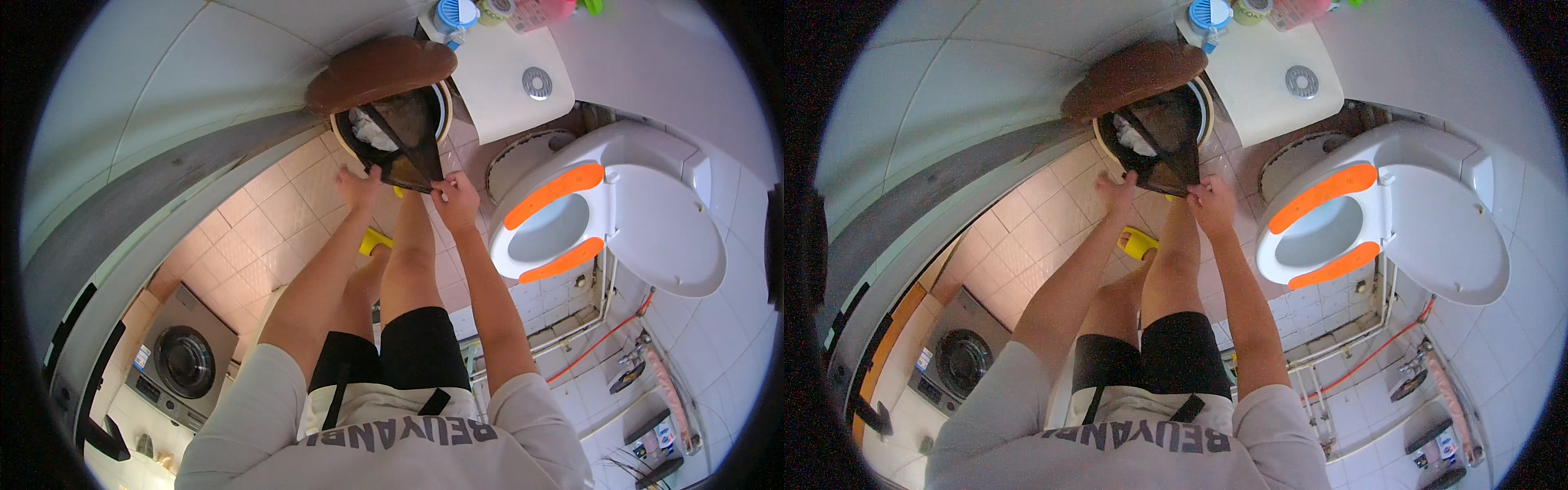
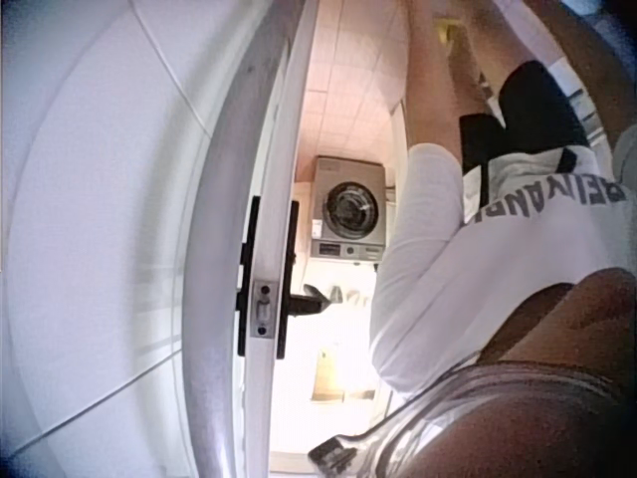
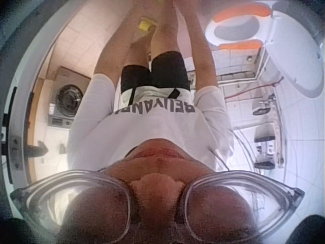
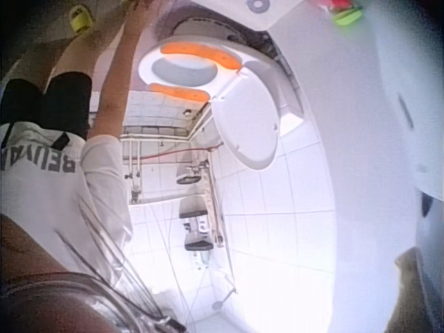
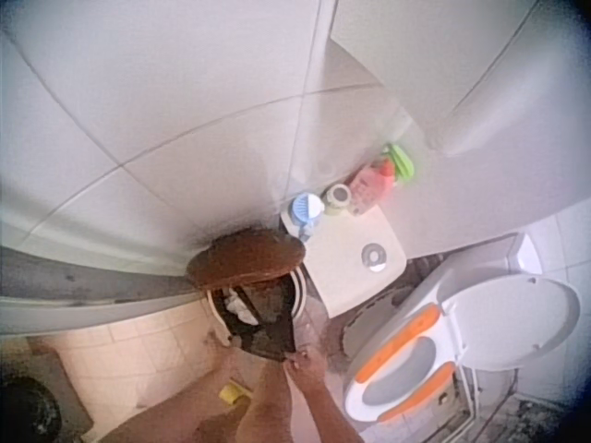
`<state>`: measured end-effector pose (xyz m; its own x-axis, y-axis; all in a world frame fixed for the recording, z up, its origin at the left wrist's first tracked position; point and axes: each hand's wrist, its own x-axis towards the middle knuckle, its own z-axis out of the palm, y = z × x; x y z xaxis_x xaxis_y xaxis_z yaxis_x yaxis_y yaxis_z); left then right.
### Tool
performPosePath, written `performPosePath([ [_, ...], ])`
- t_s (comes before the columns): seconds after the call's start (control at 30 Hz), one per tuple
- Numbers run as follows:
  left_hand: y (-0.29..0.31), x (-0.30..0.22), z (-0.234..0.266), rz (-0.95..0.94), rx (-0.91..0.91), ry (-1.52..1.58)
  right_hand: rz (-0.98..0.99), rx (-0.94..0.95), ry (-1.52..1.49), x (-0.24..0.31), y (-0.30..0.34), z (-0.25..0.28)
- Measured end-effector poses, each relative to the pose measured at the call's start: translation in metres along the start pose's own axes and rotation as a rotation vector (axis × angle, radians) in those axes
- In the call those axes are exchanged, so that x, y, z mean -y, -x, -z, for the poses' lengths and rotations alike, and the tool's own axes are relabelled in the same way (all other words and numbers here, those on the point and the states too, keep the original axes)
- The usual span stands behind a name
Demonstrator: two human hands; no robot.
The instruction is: The person washes a small white object in the sink, then hangs orange and gray fabric items on a clothesline. They place orange toilet seat covers on the toilet, wipe the floor with a tissue, and remove a trash bag from the bin to tie it closed.
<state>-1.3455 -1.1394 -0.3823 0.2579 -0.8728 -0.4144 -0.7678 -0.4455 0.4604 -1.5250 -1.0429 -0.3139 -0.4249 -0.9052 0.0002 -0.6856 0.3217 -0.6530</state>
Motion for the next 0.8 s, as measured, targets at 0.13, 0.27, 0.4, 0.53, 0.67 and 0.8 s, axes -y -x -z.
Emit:
performPosePath([
  [0.13,0.004,-0.085,0.051,-1.154,0.166,-0.552,-0.086,-0.017,-0.051,-0.016,0.019,0.012],
  [0.27,-0.024,-0.085,0.037,-1.022,0.535,-0.709,-0.144,-0.218,-0.112,-0.020,0.013,0.023],
  [0.4,-0.001,-0.103,0.029,-0.813,0.626,-0.547,-0.444,-0.598,-0.438,-0.050,0.007,0.013],
  [0.53,0.016,-0.117,0.027,-0.699,0.592,-0.214,-1.000,-0.752,-0.988,-0.085,0.026,-0.008],
  [0.67,-0.025,-0.102,0.027,-0.851,0.085,-0.422,-1.265,-0.722,-1.096,-0.102,0.036,-0.012],
  [0.8,-0.089,-0.054,0.016,-1.026,0.036,-0.739,-1.218,-0.237,-0.868,-0.064,0.014,-0.011],
])
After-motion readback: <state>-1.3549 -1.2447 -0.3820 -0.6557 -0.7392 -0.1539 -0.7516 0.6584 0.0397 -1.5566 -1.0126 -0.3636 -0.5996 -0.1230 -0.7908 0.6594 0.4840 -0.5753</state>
